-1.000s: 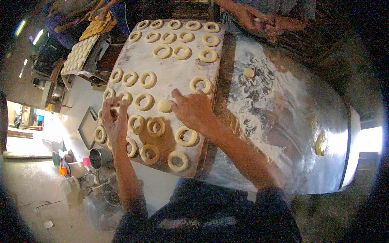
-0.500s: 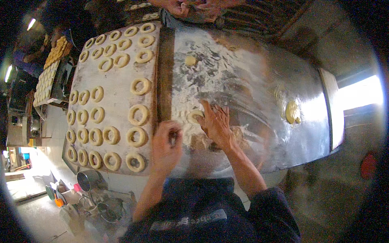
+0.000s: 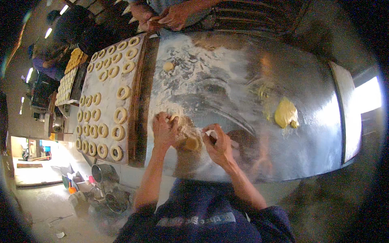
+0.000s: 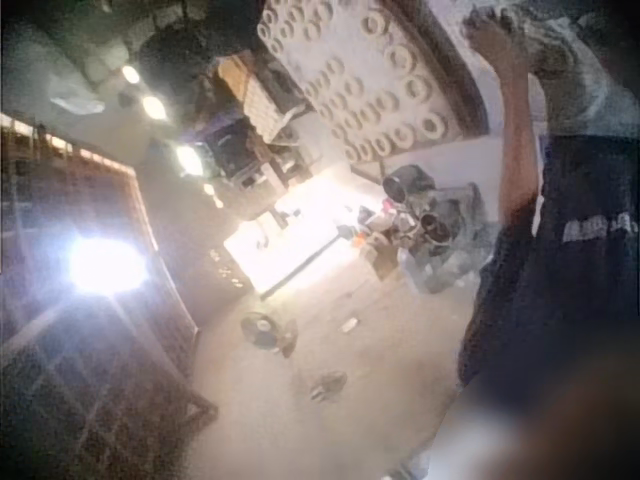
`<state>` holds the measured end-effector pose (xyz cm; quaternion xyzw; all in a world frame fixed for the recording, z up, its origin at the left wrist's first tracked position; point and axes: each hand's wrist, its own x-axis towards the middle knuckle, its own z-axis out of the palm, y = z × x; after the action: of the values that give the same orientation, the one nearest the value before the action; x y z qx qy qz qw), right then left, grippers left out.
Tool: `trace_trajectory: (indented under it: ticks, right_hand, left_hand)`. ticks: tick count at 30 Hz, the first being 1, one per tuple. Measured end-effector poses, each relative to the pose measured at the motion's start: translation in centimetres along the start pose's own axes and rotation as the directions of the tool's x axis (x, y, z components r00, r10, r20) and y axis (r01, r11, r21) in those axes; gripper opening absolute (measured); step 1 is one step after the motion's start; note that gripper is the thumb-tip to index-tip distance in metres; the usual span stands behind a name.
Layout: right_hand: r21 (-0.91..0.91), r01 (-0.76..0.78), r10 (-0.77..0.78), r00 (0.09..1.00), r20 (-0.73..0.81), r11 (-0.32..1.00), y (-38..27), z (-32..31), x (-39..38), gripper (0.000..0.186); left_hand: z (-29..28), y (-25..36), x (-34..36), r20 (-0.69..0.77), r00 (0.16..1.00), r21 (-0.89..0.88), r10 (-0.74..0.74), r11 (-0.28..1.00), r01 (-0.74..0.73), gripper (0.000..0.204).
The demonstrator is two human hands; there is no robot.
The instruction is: The person shapes dough into ring forms on a floured table, placing them in rows. The person then weighs flour and butter, cuts a block of butter, and measures ingredients into bowls using a digital scale.
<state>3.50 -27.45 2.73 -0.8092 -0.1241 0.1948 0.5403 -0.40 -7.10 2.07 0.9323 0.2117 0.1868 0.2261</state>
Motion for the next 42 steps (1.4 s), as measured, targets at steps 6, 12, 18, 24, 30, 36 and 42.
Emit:
trace_trajectory:
  ticks: [6,12,18,24,30,36,42]
  right_hand:
    - [0.477,0.215,-0.288,0.954,0.087,0.852,-1.2,0.5,2.1,0.028]
    - [0.569,-0.15,-0.048,0.947,0.317,0.808,-3.7,1.8,1.8,0.025]
    - [0.295,0.173,-0.252,0.934,0.255,0.94,-7.6,4.7,2.2,0.028]
    - [-0.39,0.449,-0.512,0.856,-0.071,0.804,-6.3,9.5,3.7,0.031]
    - [-0.326,0.197,-0.161,0.978,0.133,0.925,-3.4,10.2,3.6,0.056]
    - [0.31,0.101,-0.163,0.97,0.183,0.945,-7.3,9.5,-0.8,0.066]
    - [0.698,-0.206,-0.134,0.907,0.399,0.685,-6.6,7.2,-3.2,0.068]
  left_hand:
    - [-3.7,4.6,-1.8,0.326,0.943,-0.629,-0.065,0.729,0.268,0.022]
    - [-5.2,5.8,-2.2,0.234,0.95,-0.769,-0.209,0.558,0.312,0.032]
    - [-8.7,0.5,-0.8,0.183,0.983,-0.63,0.028,0.771,0.095,0.054]
    - [-7.9,-3.3,2.4,0.339,0.92,-0.457,0.196,0.889,-0.021,0.08]
    - [-10.8,-5.6,1.1,0.559,0.745,-0.731,0.365,0.64,0.236,0.074]
    - [-9.0,-3.1,-0.8,0.108,0.896,-0.913,-0.431,0.313,0.261,0.049]
    - [-4.4,1.6,-5.0,-0.399,0.899,-0.659,-0.182,0.739,-0.143,0.045]
